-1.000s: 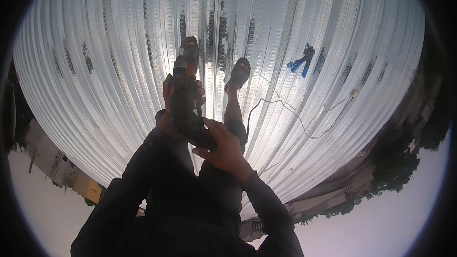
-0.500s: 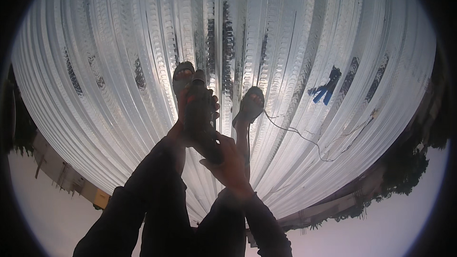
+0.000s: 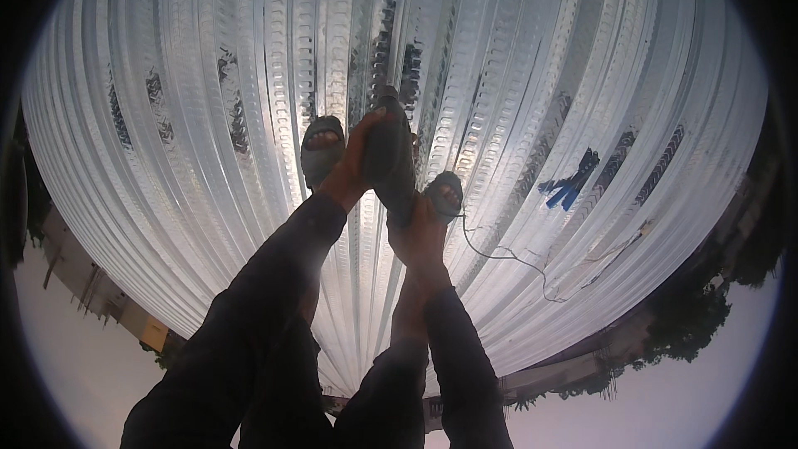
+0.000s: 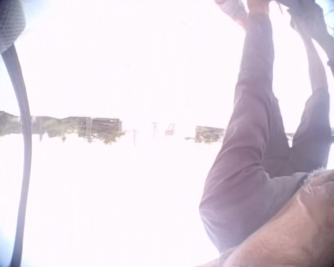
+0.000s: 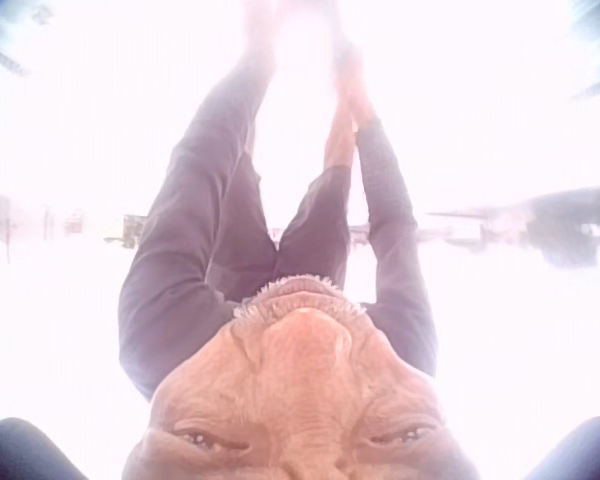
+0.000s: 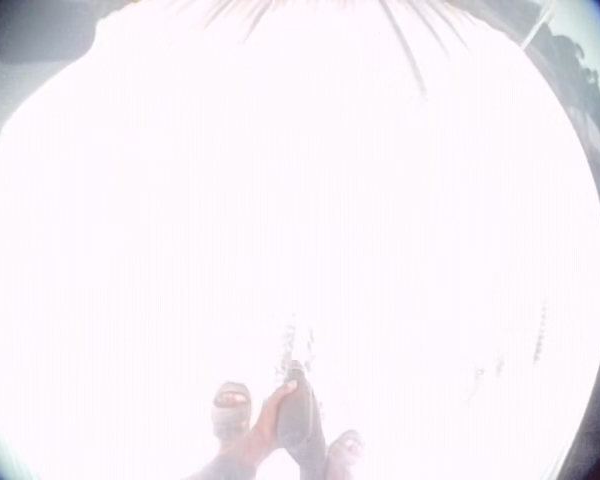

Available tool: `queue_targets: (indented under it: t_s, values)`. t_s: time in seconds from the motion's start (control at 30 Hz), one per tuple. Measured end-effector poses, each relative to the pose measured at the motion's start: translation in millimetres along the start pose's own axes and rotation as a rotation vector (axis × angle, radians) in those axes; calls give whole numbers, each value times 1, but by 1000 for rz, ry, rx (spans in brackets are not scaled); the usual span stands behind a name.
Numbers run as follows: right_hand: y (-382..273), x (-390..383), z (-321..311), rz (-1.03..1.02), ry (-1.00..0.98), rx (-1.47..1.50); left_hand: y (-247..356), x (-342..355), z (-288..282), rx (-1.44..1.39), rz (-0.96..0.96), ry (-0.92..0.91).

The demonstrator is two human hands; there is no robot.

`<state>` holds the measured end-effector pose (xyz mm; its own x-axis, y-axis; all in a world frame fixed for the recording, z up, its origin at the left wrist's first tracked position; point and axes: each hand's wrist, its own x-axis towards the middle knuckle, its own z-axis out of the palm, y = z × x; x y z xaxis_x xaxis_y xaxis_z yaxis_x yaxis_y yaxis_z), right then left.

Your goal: The person installs corrugated metal roof panels by drilling holes and fastening them with a rivet gun. They repeatedly position the drill, insert fasteners, and use the rivet gun to secure the panels to the roof structure.

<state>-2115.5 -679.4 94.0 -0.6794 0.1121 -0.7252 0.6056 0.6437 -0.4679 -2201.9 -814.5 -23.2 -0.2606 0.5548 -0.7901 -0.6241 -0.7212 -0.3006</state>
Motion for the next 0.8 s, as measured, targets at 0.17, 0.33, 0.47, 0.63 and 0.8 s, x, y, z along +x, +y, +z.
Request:
queue_targets:
  t_s: [0.17,0.33,0.47,0.63,0.8]
  values:
    - [4,21,0,-126,30,-157,6,17,-5,-139,21,-81]
    - [2,18,-1,-113,68,-95,4,16,0,-134,-2,-62]
    - [-6,26,-6,-87,28,-88,7,23,-6,-123,18,-27]
    - [-15,38,-36,2,-118,-226,9,-7,36,204,110,241]
    - [-14,49,-56,-85,-128,-355,-12,-22,67,346,213,420]
